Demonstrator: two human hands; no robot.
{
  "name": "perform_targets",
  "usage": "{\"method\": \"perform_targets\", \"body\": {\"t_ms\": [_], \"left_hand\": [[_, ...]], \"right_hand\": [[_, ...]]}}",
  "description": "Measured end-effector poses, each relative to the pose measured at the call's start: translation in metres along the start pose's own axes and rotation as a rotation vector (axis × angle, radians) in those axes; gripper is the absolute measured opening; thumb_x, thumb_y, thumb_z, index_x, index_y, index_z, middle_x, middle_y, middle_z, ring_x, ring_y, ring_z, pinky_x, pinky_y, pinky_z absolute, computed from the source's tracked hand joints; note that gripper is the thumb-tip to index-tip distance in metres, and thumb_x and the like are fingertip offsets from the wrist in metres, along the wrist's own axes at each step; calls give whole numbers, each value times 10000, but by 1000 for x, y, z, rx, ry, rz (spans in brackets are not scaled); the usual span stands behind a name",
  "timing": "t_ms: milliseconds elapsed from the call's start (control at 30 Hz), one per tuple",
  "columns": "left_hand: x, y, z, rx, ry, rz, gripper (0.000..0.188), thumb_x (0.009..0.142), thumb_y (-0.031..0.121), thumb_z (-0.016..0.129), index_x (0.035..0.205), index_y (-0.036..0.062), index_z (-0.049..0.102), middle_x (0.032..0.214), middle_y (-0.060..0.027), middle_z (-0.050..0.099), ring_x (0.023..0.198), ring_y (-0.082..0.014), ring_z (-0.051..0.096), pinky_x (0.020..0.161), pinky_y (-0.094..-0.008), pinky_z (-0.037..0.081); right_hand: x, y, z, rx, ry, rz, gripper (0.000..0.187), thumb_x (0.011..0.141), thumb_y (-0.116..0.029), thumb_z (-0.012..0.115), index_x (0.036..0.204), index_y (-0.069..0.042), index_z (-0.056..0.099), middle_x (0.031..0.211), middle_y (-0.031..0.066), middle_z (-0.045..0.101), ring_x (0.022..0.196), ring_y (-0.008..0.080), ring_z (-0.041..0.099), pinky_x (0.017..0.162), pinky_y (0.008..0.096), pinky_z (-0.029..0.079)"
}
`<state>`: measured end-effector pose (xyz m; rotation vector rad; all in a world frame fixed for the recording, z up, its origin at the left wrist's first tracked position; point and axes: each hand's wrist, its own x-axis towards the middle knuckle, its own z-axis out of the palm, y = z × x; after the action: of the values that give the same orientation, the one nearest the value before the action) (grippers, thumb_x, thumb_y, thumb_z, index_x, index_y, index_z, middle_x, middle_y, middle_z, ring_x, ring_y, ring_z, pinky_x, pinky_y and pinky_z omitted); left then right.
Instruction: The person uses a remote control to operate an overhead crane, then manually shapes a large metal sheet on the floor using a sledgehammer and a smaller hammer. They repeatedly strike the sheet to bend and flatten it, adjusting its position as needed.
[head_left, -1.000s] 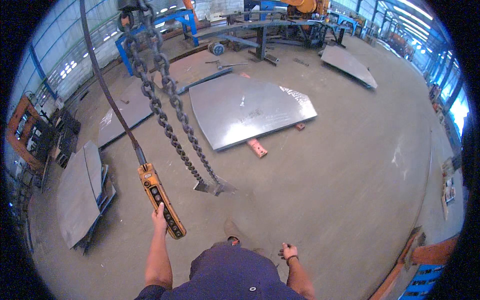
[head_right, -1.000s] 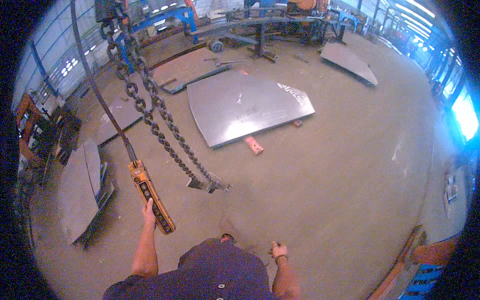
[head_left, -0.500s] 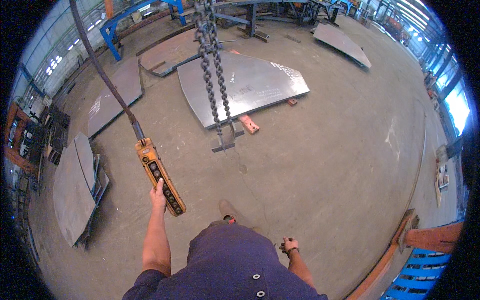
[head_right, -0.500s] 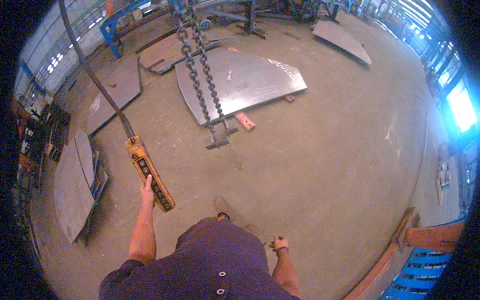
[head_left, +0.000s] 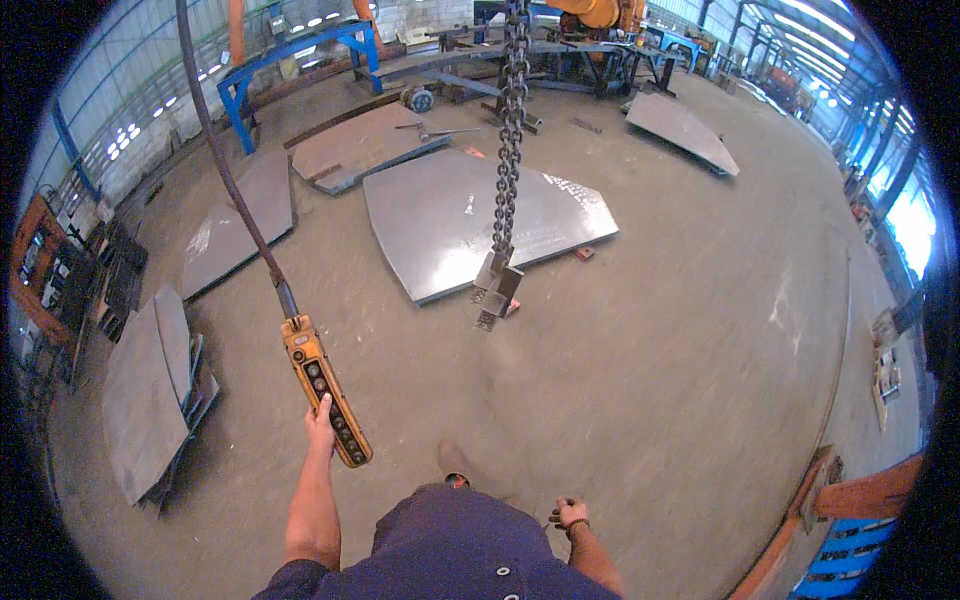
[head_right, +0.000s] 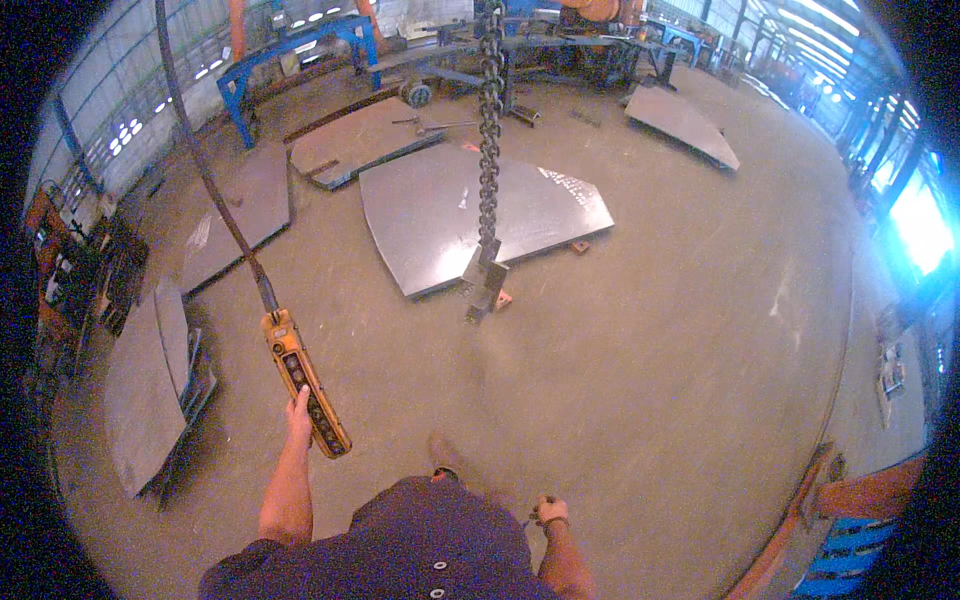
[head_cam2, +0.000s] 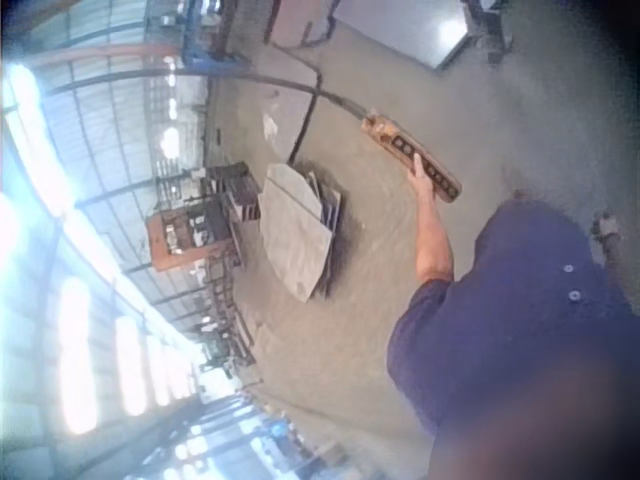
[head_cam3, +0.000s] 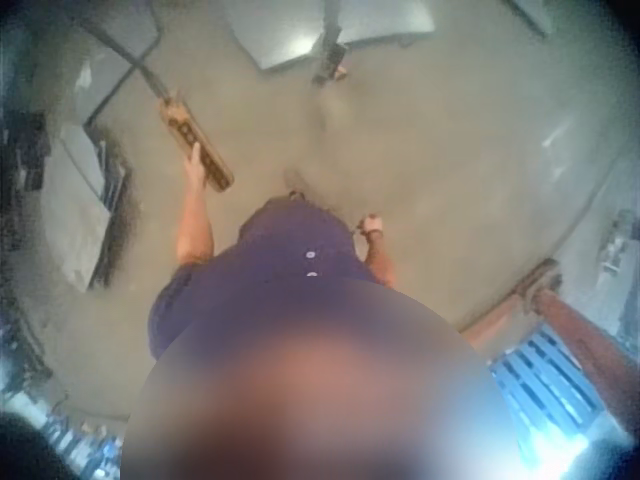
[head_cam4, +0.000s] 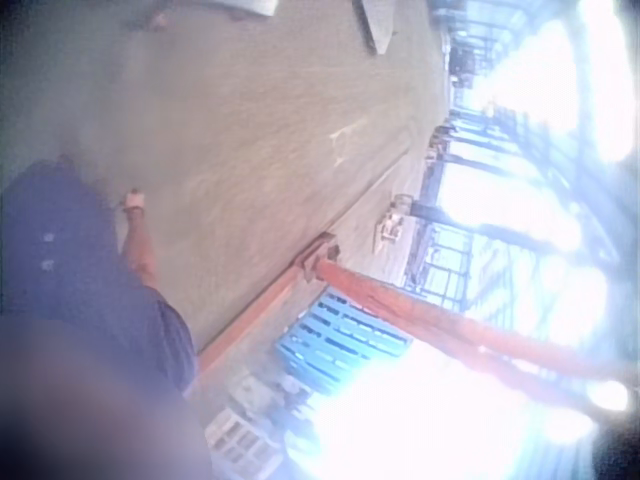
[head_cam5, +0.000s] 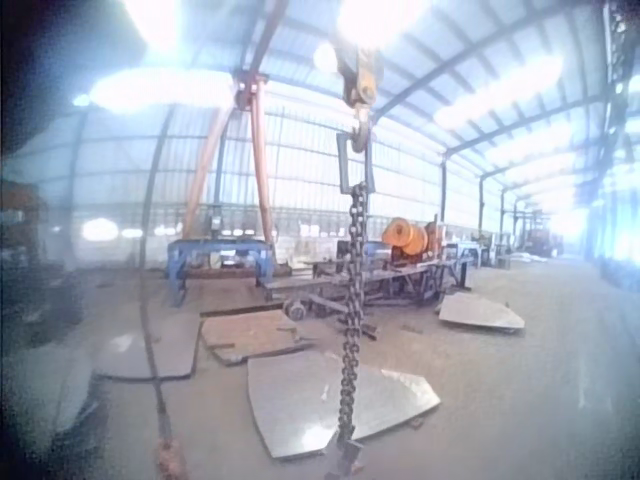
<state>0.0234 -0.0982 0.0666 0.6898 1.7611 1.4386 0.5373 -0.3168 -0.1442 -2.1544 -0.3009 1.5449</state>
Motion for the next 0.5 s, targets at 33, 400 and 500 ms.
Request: {"method": "perform_targets", "body": {"t_ms": [33, 400, 500], "left_hand": [[0, -1, -3, -6, -34, 12, 442, 860, 401, 666, 1060, 12, 606, 887, -54, 638, 767, -154, 604, 709, -315, 491], [2, -4, 2, 53, -93, -13, 560, 855, 453, 644, 1132, -29, 582, 967, -103, 636, 865, -193, 600, 794, -333, 475], [7, -9, -17, 34, -86, -66, 569, 846, 460, 652, 1111, -41, 594, 968, -94, 635, 864, -194, 600, 801, -334, 473]], "right_hand": [[0, -1, 0, -7, -10, -1, 410, 919, -300, 585, 1196, -5, 523, 931, 152, 680, 669, 260, 684, 545, 373, 516], [29, 34, -1, -165, 27, -19, 391, 914, -288, 576, 1169, 6, 537, 889, 141, 683, 660, 249, 683, 525, 363, 520], [-10, 9, 14, -71, -9, -4, 400, 913, -287, 575, 1178, 8, 526, 886, 146, 682, 649, 247, 678, 521, 363, 520]]}}
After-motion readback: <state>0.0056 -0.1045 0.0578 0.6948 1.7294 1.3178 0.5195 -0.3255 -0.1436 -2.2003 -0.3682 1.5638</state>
